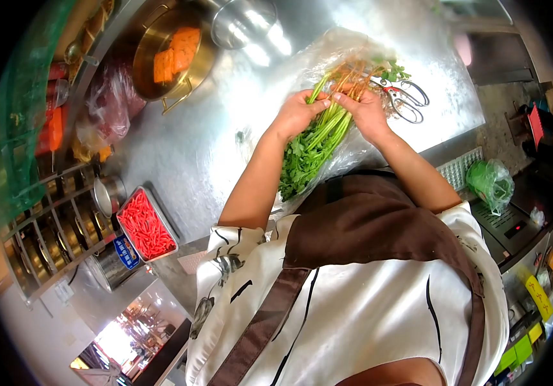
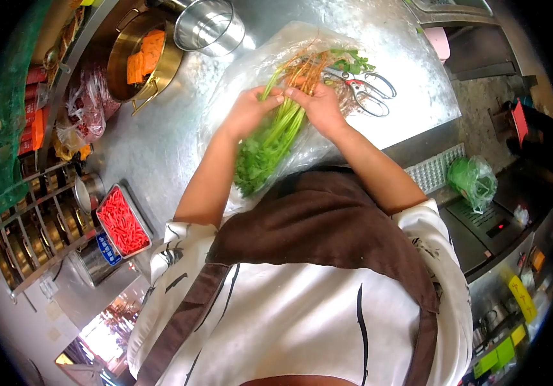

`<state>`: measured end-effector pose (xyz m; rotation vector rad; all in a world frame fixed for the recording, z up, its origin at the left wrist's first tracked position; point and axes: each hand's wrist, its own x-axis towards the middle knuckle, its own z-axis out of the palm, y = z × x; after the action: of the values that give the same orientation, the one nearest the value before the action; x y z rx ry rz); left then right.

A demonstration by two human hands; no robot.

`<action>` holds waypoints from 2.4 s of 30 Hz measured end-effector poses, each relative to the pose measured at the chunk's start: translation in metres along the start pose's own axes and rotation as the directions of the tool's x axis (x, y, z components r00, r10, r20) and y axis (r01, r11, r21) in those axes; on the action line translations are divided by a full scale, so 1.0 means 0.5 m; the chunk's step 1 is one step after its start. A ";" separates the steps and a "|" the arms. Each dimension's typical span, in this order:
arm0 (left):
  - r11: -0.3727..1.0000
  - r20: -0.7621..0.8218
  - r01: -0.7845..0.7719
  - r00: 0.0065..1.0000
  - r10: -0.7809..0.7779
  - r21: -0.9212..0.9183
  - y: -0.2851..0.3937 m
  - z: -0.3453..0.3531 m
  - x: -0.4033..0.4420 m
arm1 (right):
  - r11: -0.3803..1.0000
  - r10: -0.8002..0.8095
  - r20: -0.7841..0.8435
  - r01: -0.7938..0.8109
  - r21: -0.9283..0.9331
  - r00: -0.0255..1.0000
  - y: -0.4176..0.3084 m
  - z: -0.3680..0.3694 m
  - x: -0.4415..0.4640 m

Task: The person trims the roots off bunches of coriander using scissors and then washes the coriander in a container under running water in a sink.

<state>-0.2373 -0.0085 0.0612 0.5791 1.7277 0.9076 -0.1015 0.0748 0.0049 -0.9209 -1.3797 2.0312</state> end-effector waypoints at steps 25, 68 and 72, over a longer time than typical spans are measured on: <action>0.966 0.080 -0.123 0.991 0.107 0.227 -0.043 -0.004 0.007 | 0.983 0.171 -0.004 -0.170 0.075 0.985 -0.002 -0.011 0.015; 0.981 0.346 -0.049 0.932 0.112 -0.187 0.006 -0.009 -0.044 | 0.973 -0.020 0.145 0.053 -0.226 0.989 -0.110 0.019 -0.015; 0.980 0.344 -0.034 0.934 0.100 -0.194 -0.002 -0.024 -0.016 | 0.861 -0.050 0.114 0.101 -0.499 0.992 -0.113 -0.126 -0.025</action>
<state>-0.2458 -0.0186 0.0670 0.6368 1.2924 0.9380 -0.0430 0.1222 0.0449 -0.9622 -2.0277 1.6964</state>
